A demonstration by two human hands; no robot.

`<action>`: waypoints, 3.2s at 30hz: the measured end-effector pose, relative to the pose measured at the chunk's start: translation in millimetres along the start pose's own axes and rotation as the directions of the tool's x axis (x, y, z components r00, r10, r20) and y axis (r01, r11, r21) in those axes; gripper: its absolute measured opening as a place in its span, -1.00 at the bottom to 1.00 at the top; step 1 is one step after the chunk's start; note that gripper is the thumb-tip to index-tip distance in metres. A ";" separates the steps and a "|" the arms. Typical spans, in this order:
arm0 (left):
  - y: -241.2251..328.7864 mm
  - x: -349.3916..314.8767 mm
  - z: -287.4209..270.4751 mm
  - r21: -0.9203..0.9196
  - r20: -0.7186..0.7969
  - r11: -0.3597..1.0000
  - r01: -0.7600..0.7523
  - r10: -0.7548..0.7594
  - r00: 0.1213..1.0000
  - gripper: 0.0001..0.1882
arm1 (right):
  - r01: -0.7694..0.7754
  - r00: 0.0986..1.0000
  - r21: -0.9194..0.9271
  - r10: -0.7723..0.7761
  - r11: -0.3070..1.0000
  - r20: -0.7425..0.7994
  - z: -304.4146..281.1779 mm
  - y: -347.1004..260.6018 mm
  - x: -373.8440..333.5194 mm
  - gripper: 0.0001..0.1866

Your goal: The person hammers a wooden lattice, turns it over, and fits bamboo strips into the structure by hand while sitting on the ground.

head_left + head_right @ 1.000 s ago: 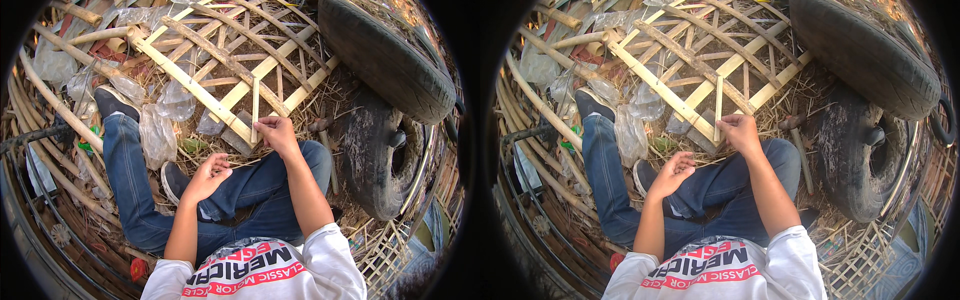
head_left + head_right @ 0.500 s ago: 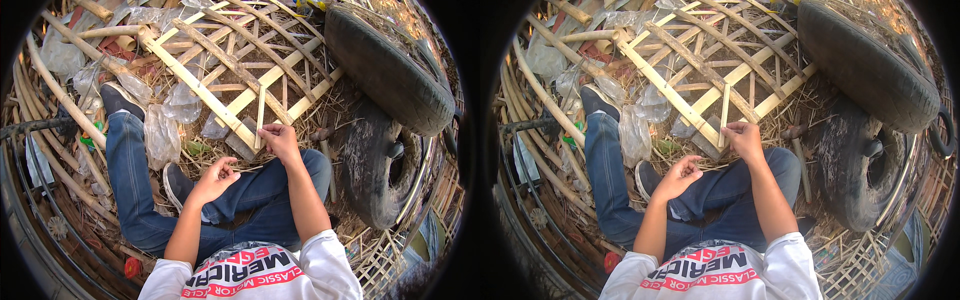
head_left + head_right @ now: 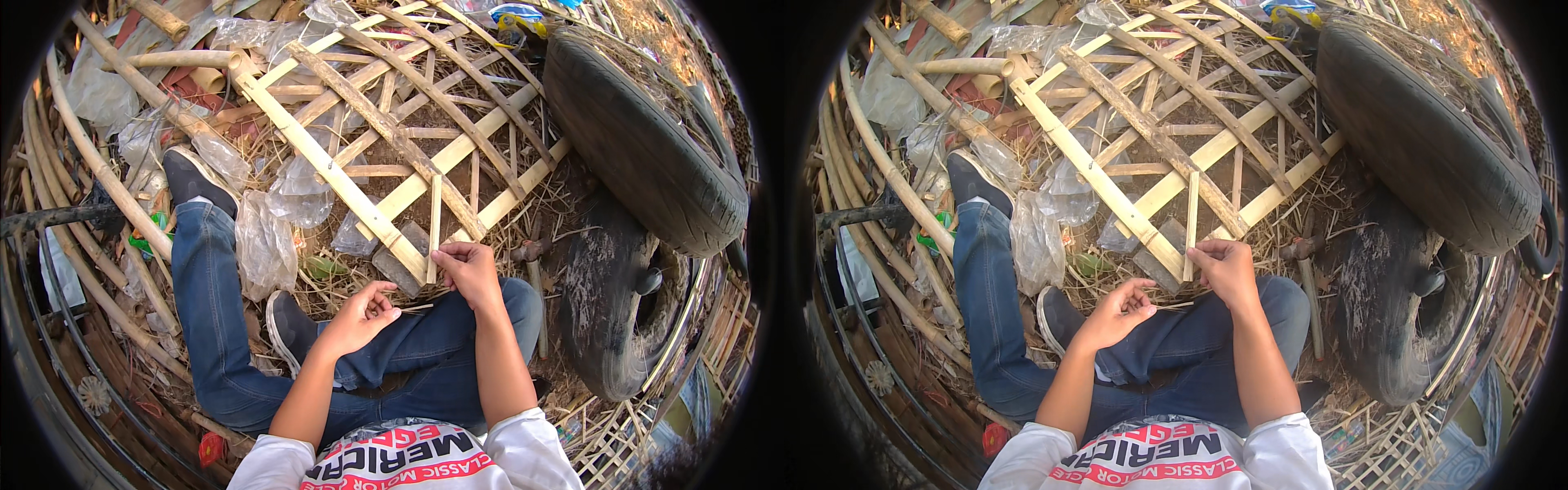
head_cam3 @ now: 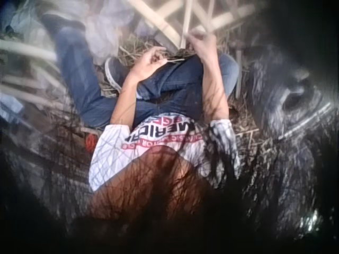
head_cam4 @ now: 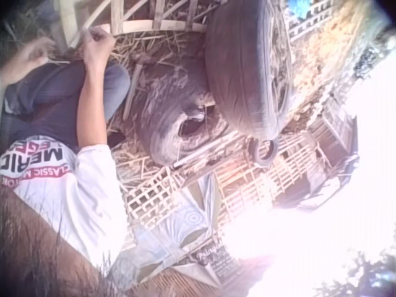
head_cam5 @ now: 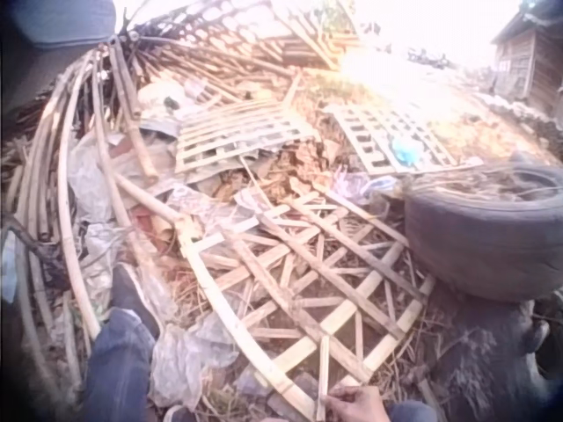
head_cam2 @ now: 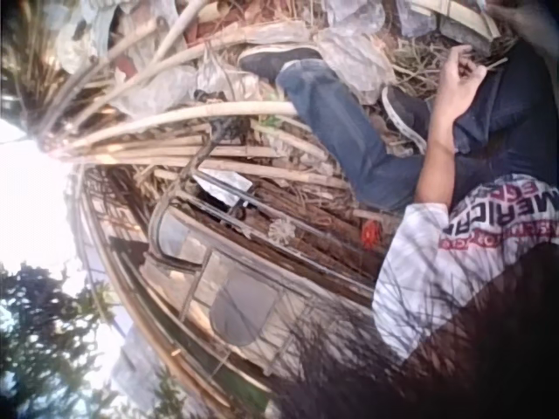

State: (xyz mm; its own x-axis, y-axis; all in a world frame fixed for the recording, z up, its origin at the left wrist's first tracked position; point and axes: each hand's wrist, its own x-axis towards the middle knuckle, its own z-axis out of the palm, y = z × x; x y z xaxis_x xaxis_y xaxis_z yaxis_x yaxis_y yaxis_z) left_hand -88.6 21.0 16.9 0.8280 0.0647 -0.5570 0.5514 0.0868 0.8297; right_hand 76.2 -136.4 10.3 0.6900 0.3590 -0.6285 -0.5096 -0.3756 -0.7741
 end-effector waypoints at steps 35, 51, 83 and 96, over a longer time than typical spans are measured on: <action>26.9 17.2 -22.6 0.077 0.034 0.987 0.141 -0.144 0.989 -0.53 | -0.092 0.996 -0.087 0.092 0.992 0.004 -2.2 -4.8 0.8 -0.82; 29.2 12.0 -15.0 0.071 0.016 0.993 0.089 -0.091 0.996 -0.53 | -0.074 0.997 -0.113 0.078 0.991 0.030 -1.2 -10.0 1.7 -0.81; 55.0 22.0 -4.9 0.158 0.022 0.986 0.051 -0.055 0.998 -0.54 | 0.004 1.000 -0.135 0.000 0.991 0.025 -0.8 1.2 4.8 -0.81; 74.4 38.9 -12.4 0.796 0.075 0.433 -0.424 0.624 0.778 -0.35 | -0.293 0.857 0.148 0.191 0.945 0.479 -28.9 -25.3 -25.4 -0.89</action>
State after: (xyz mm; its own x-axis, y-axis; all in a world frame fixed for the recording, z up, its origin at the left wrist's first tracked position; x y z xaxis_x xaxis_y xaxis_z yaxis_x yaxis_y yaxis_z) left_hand -16.6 42.2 56.6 0.9957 0.0301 0.0872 -0.0310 -0.7808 0.6240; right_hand 86.4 -160.7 48.1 0.2478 0.6453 -0.7226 -0.7594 -0.3337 -0.5585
